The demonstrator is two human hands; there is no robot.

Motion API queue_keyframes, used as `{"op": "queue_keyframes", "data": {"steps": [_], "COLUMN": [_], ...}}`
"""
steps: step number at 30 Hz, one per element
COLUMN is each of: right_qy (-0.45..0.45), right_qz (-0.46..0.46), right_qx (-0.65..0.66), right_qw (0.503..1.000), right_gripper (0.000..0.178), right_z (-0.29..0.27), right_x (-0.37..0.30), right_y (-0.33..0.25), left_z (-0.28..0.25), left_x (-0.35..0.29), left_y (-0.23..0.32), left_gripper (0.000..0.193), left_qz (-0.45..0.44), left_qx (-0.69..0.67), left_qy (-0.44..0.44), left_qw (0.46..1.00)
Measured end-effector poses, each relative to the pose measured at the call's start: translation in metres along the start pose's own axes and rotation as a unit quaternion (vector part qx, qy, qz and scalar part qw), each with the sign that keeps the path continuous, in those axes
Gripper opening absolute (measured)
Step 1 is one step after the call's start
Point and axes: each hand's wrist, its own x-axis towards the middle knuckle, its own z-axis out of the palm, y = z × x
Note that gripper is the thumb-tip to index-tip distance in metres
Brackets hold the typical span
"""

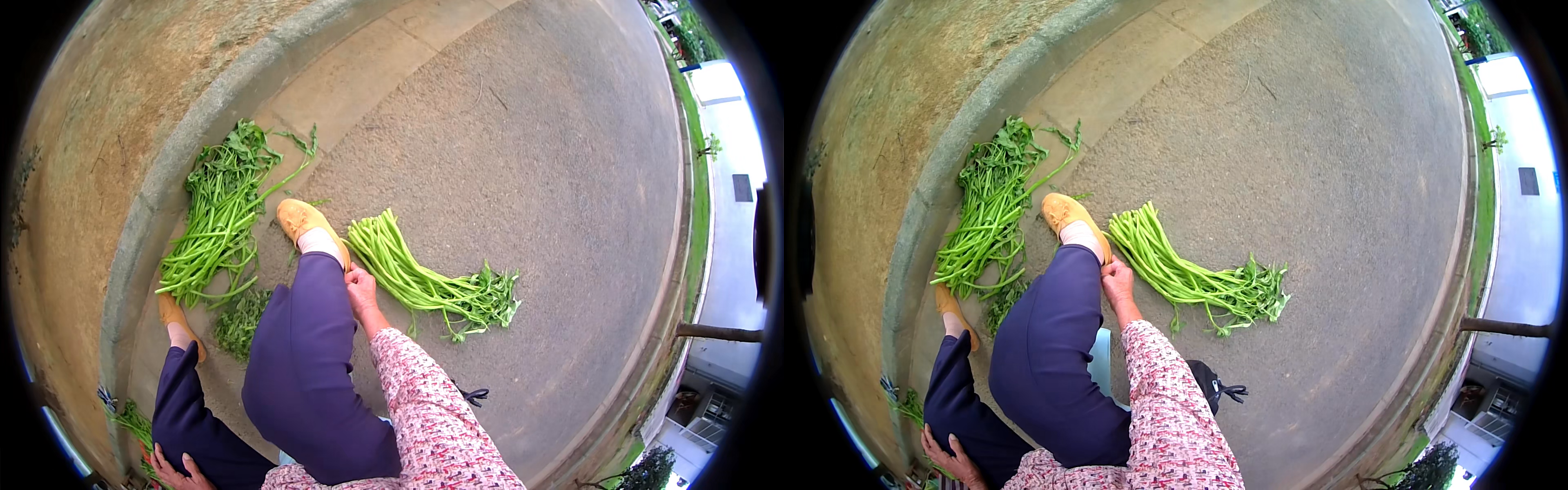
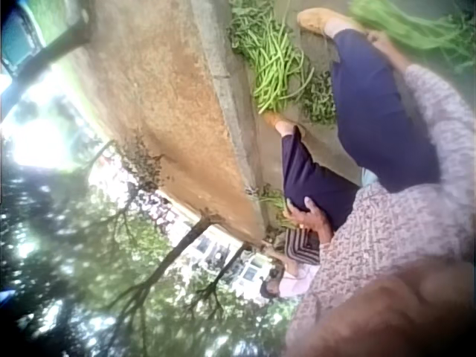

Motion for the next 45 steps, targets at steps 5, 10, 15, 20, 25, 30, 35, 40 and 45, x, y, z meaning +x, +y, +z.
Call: {"op": "queue_keyframes", "data": {"steps": [5, 10, 15, 20, 25, 30, 35, 40, 45], "right_qy": [-0.017, 0.029, 0.022, 0.007, -0.039, -0.129, -0.108, -0.120, -0.097], "right_qz": [0.112, 0.193, 0.072, 0.016, -0.030, -0.087, -0.123, -0.125, -0.053], "right_qx": [0.203, 0.137, -0.025, -0.165, -0.379, -0.495, -0.452, -0.341, -0.306], "right_qw": [0.973, 0.971, 0.997, 0.986, 0.924, 0.855, 0.877, 0.924, 0.945], "right_gripper": [0.031, 0.024, 0.014, 0.022, 0.023, 0.021, 0.014, 0.014, 0.015], "right_z": [-0.011, -0.012, -0.007, -0.007, -0.003, -0.006, -0.009, -0.015, -0.012], "right_x": [-0.010, -0.020, -0.013, -0.001, 0.003, 0.005, -0.002, -0.014, -0.032], "right_y": [-0.021, -0.030, -0.026, -0.034, -0.048, -0.061, -0.065, -0.054, -0.057], "left_z": [-0.033, -0.020, -0.010, 0.003, 0.003, 0.005, 0.003, 0.002, -0.022], "left_x": [-0.009, -0.009, -0.006, 0.002, -0.001, -0.002, -0.002, -0.001, -0.007], "left_y": [0.116, 0.085, 0.065, 0.019, 0.021, 0.010, 0.018, 0.018, 0.101], "left_gripper": [0.052, 0.051, 0.051, 0.051, 0.051, 0.051, 0.051, 0.051, 0.051], "left_qz": [-0.031, 0.014, 0.038, 0.097, 0.087, 0.102, 0.099, 0.102, 0.001], "left_qx": [0.087, 0.096, 0.107, 0.123, 0.108, 0.122, 0.119, 0.101, 0.143], "left_qy": [-0.037, -0.013, 0.002, 0.036, 0.035, 0.046, 0.044, 0.045, -0.025], "left_qw": [0.995, 0.995, 0.993, 0.987, 0.990, 0.986, 0.987, 0.989, 0.989]}}
